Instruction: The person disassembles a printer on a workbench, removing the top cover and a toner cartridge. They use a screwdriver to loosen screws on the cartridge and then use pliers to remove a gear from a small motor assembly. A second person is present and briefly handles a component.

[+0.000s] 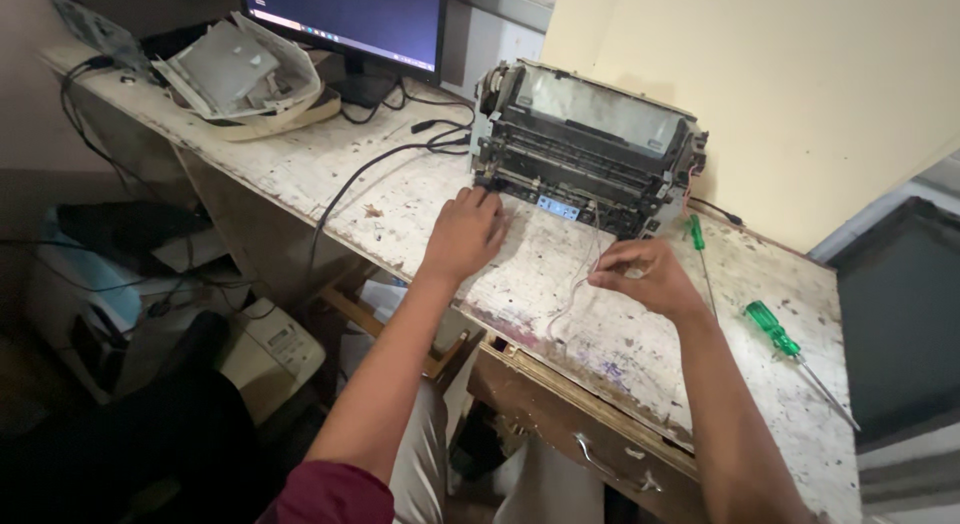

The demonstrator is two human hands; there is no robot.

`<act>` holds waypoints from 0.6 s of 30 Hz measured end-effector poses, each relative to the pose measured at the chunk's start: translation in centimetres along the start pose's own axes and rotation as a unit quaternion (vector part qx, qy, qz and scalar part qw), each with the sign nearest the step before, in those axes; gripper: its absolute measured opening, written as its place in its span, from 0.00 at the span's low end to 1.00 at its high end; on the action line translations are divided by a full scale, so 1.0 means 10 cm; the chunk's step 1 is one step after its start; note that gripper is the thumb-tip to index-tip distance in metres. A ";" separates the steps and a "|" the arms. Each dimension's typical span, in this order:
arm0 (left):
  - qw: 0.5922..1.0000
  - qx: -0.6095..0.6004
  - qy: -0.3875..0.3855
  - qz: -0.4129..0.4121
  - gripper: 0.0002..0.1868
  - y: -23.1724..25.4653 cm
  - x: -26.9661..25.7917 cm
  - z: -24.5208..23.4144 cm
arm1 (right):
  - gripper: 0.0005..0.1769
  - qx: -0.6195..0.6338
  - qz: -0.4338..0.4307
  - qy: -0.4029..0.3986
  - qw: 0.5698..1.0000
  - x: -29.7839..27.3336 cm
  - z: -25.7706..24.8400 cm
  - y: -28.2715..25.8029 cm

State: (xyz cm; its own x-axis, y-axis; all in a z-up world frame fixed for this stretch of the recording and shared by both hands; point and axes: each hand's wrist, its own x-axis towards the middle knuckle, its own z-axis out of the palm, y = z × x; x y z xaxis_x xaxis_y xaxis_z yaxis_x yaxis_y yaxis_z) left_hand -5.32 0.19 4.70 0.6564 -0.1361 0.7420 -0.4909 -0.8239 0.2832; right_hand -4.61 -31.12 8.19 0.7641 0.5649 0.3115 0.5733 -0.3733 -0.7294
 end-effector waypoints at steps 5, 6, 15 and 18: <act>1.000 -0.006 -0.008 0.003 0.13 -0.02 -0.01 0.00 | 0.08 0.067 -0.005 0.002 0.998 0.00 -0.05 0.18; 1.000 -0.008 -0.010 0.001 0.12 -0.03 -0.01 0.01 | 0.09 0.066 0.002 0.015 0.998 0.00 -0.05 0.19; 1.000 -0.002 0.002 0.002 0.13 -0.09 -0.02 0.15 | 0.15 -0.133 0.055 0.059 0.988 -0.04 -0.02 -0.01; 0.999 -0.025 0.030 0.009 0.12 -0.20 -0.07 0.25 | 0.12 -0.169 0.053 0.052 0.983 -0.01 -0.02 0.21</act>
State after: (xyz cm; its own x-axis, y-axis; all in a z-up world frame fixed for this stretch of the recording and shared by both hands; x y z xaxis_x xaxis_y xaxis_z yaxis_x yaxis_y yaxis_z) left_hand -3.40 0.53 2.10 0.6124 -0.1159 0.7820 -0.5307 -0.7934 0.2980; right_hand -3.41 -32.11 6.70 0.8404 0.4385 0.3186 0.5416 -0.6582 -0.5230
